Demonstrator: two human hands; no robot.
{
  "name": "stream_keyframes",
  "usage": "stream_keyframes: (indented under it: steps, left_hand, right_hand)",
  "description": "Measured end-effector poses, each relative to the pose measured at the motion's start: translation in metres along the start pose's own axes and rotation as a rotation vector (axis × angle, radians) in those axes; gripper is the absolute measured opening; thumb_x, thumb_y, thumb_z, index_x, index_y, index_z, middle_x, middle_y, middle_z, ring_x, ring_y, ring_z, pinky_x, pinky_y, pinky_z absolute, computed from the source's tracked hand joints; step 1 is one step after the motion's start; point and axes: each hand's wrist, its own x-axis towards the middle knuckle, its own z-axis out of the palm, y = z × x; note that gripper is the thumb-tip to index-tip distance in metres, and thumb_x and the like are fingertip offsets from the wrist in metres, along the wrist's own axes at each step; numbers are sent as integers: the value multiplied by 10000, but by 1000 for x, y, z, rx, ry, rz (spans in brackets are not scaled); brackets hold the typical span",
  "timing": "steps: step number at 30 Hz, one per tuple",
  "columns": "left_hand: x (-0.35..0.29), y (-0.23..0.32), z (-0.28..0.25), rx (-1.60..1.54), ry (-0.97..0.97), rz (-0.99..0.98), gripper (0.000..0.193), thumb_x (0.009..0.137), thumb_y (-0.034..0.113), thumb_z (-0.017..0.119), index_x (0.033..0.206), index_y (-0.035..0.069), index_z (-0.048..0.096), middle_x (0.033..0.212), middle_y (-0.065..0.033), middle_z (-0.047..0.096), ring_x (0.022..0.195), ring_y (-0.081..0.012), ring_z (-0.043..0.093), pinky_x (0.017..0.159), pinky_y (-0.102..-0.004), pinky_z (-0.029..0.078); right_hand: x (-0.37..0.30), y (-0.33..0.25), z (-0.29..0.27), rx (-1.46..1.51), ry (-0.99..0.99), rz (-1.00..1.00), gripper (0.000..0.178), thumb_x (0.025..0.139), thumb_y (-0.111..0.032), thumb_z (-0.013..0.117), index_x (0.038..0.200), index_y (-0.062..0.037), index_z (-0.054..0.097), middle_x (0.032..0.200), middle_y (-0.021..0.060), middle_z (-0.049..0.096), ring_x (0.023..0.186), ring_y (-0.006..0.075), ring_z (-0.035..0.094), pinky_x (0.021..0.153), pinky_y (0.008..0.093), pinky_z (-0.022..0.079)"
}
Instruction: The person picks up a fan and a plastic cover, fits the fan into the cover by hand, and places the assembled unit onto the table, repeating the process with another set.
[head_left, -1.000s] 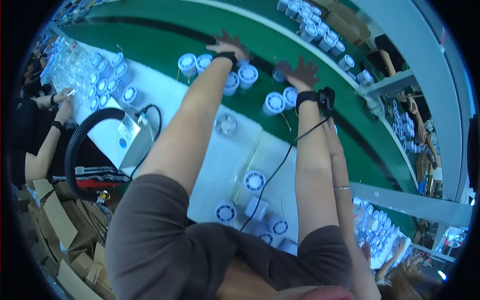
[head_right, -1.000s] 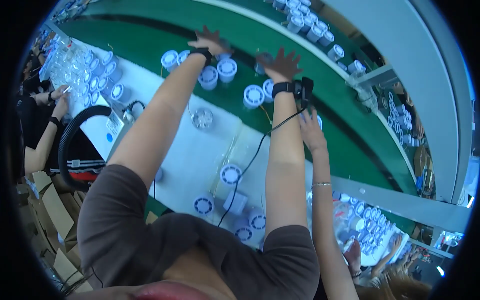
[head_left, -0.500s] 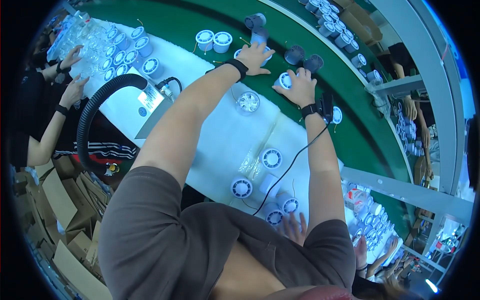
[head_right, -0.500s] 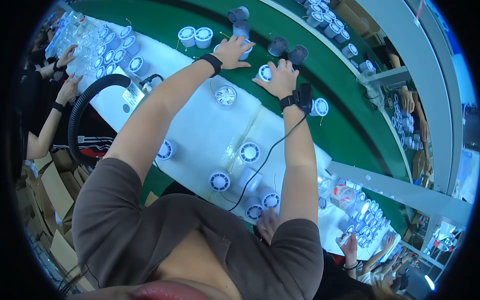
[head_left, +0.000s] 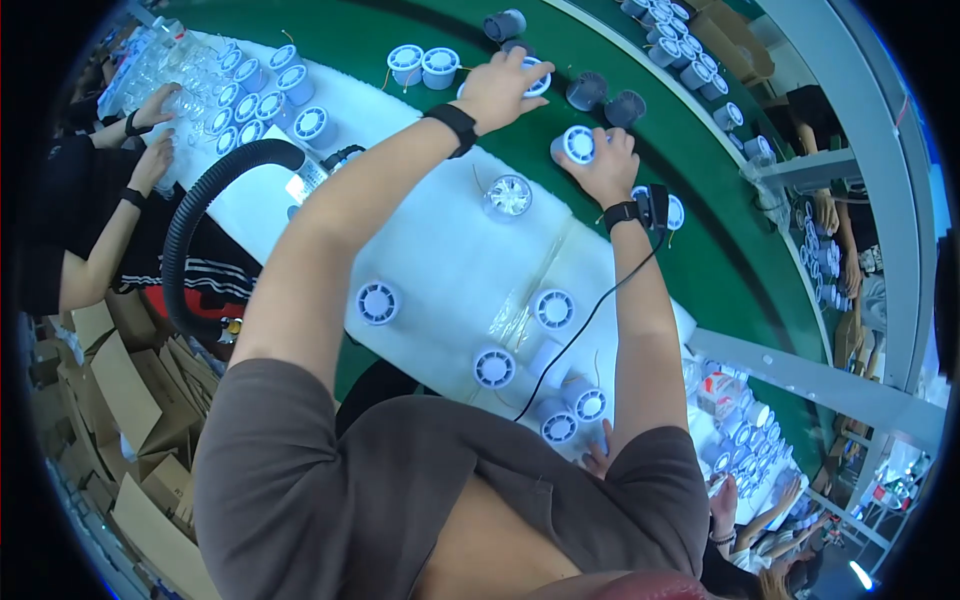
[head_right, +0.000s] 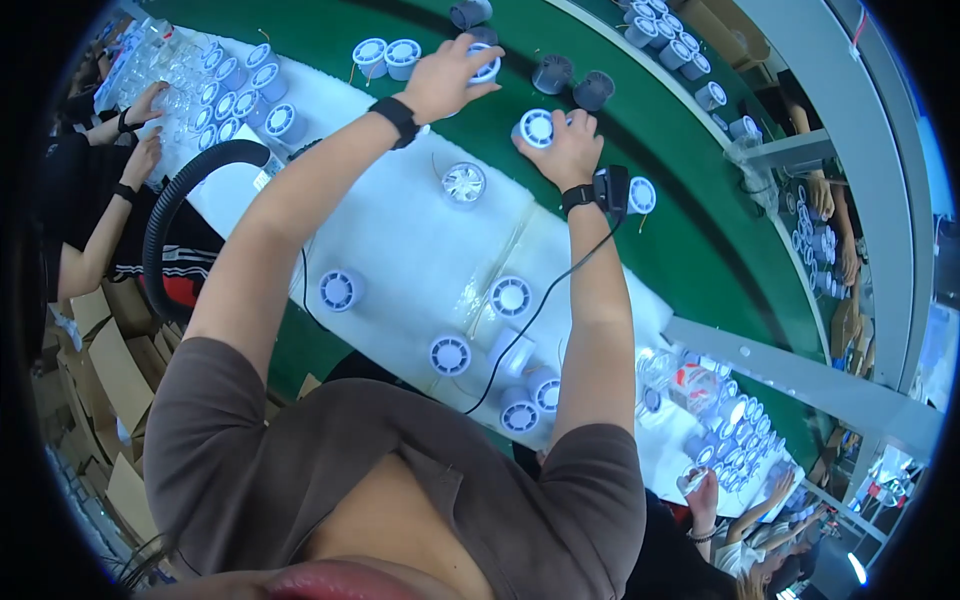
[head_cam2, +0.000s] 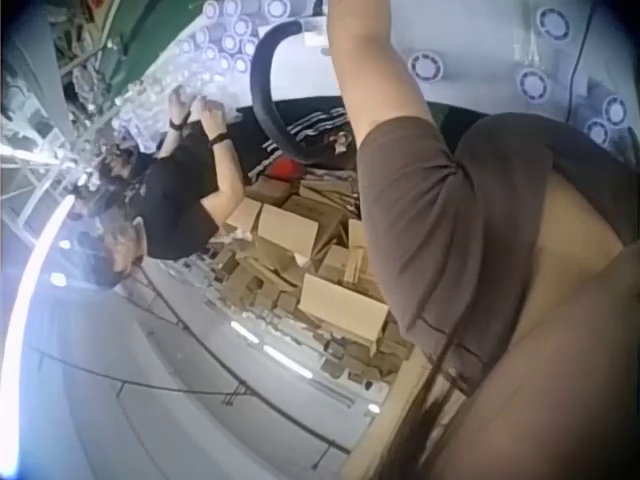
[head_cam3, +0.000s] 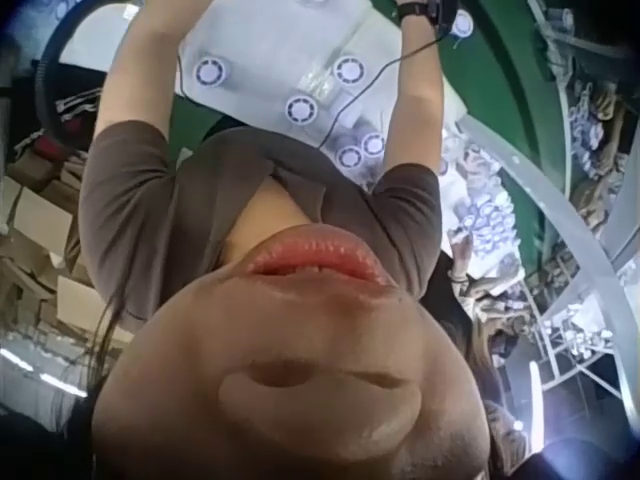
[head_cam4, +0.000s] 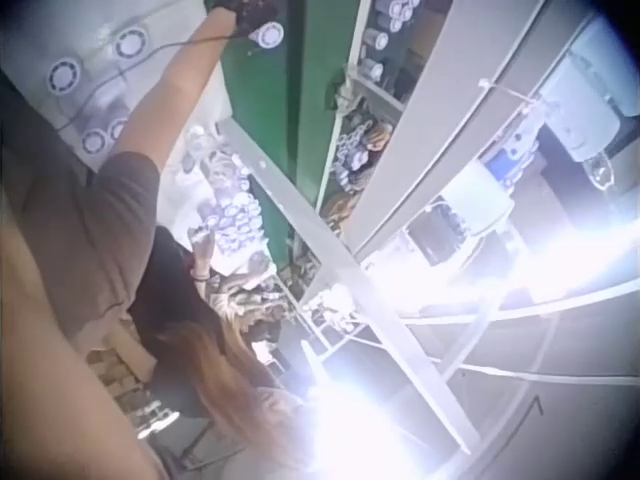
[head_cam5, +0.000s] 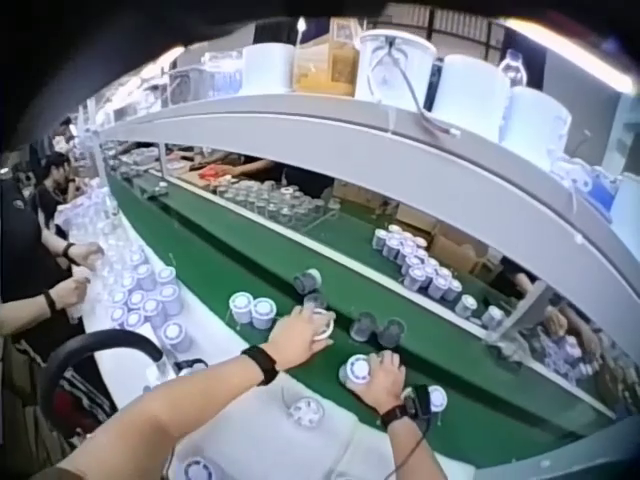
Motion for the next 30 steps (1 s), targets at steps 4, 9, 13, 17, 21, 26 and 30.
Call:
stream_keyframes:
  steps: [4,9,13,17,21,26,30]
  left_hand:
    - [-37,4,-51,-16,-39,-6,425,712,312,598,1099,194,469,988,-134,442,840,-297,505,620,-351,471]
    - [-95,-3,-68,-8,-174,-117,427,696,301,611,1085,197,469,963,-133,442,825,-292,510,609,-359,474]
    - [-126,5,-55,-10,-244,-131,425,694,299,610,1078,191,463,945,-132,441,820,-290,511,596,-369,476]
    - [-151,21,-43,8,-285,-84,433,704,301,598,1094,191,443,945,-125,436,823,-291,507,580,-374,480]
    - [-165,27,-55,34,-395,-91,467,700,285,601,1116,178,419,975,-136,427,843,-302,499,593,-382,478]
    - [-161,21,-66,-64,-494,-133,510,694,255,605,1152,181,393,1037,-150,418,870,-320,490,594,-394,476]
    - [-165,17,-63,-121,-468,-137,528,698,229,597,1176,186,377,1068,-160,412,866,-332,495,588,-395,478]
  right_hand:
    - [-10,-12,-39,139,164,88,524,535,-500,672,842,-91,560,869,97,461,863,255,444,606,370,399]
    - [-62,-72,-111,291,-13,-76,523,529,-440,705,860,-66,548,873,119,475,832,276,452,657,361,394]
    - [-108,-113,-119,325,-235,-214,516,523,-437,706,845,-68,545,889,118,468,857,284,446,664,376,388]
    - [-130,-132,-89,272,-365,-312,541,526,-425,705,891,-69,522,922,125,456,906,298,430,672,413,380]
    - [-133,-132,-80,262,-422,-383,610,521,-423,711,975,-76,497,1011,150,448,981,319,412,717,438,375]
    - [-97,-87,-98,530,-602,-385,768,519,-432,715,1152,-107,424,1184,182,370,1100,347,353,797,462,359]
    - [-69,-90,-119,379,-627,-454,812,524,-459,703,1196,-126,391,1172,178,375,1086,334,370,800,437,365]
